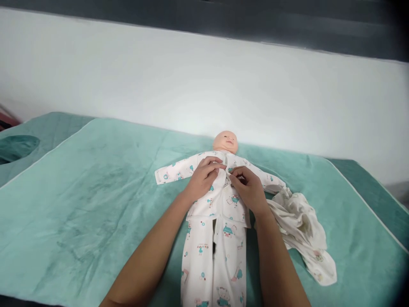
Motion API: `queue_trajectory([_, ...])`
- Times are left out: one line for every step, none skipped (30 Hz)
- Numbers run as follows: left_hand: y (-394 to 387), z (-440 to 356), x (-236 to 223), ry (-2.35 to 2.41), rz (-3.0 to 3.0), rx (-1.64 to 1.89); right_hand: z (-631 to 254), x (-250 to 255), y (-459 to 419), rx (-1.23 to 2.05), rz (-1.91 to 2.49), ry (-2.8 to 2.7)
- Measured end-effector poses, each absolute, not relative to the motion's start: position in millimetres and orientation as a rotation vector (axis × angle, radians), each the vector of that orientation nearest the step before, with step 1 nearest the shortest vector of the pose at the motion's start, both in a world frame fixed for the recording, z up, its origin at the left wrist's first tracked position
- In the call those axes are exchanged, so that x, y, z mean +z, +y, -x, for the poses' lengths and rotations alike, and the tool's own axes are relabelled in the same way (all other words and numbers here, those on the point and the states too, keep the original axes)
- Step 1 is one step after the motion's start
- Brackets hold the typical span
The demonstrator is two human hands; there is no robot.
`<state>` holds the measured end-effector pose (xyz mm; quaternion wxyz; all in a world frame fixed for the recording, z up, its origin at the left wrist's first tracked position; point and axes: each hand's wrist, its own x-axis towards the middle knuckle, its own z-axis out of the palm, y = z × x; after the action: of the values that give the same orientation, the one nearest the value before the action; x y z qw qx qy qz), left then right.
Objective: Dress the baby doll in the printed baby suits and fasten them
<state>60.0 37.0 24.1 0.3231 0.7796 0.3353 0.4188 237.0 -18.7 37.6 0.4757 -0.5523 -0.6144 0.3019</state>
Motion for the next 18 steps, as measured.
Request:
queue_trajectory([37.3,-60.2,24.6,0.882,-2.046,1.092,-238.6,37.4,-17.5,0.754,1.325,-1.488])
queue_trajectory([37.6,-60.5,25.0,0.884,-2.046,1.086,-238.9,37.1,-16.4,0.753,1.312,-1.477])
queue_trajectory([37.8,-60.7,25.3,0.884,-2.043,1.081,-238.1,36.7,-15.3,0.743,1.315,-1.466])
queue_trajectory([38.1,-61.0,25.5,0.881,-2.040,1.077,-236.4,36.1,-14.2,0.730,1.333,-1.454])
queue_trajectory([38.2,-61.1,25.7,0.879,-2.035,1.073,-234.2,35.4,-13.1,0.710,1.359,-1.441])
queue_trajectory([38.3,-61.3,26.1,0.879,-2.027,1.070,-231.9,34.6,-12.0,0.685,1.385,-1.430])
queue_trajectory([38.2,-61.4,26.6,0.880,-2.019,1.064,-229.6,33.6,-11.0,0.650,1.407,-1.423])
queue_trajectory([38.1,-61.6,27.4,0.880,-2.012,1.055,-227.7,32.6,-10.0,0.606,1.427,-1.419])
queue_trajectory([37.8,-61.7,28.2,0.880,-2.005,1.044,-226.2,31.6,-9.1,0.557,1.441,-1.421])
queue_trajectory([37.4,-62.0,29.1,0.880,-2.002,1.031,-225.1,30.7,-8.3,0.509,1.449,-1.428])
queue_trajectory([37.0,-62.5,29.8,0.880,-2.001,1.020,-224.3,29.9,-7.6,0.466,1.454,-1.437])
queue_trajectory([36.6,-63.1,30.4,0.882,-2.001,1.014,-223.8,29.2,-7.1,0.434,1.460,-1.446])
queue_trajectory([36.3,-63.9,30.8,0.885,-1.998,1.012,-223.4,28.6,-6.6,0.415,1.464,-1.451])
queue_trajectory([36.0,-64.9,30.9,0.890,-1.995,1.015,-223.1,28.1,-6.3,0.406,1.466,-1.451])
queue_trajectory([35.7,-65.8,30.9,0.895,-1.990,1.022,-222.8,27.8,-6.1,0.405,1.466,-1.440])
queue_trajectory([35.4,-66.7,30.8,0.900,-1.986,1.034,-222.6,27.6,-6.0,0.406,1.464,-1.417])
queue_trajectory([34.9,-67.3,30.7,0.905,-1.982,1.050,-222.7,27.9,-6.2,0.406,1.462,-1.381])
queue_trajectory([34.3,-67.4,30.9,0.911,-1.975,1.069,-223.0,28.8,-6.8,0.402,1.459,-1.341])
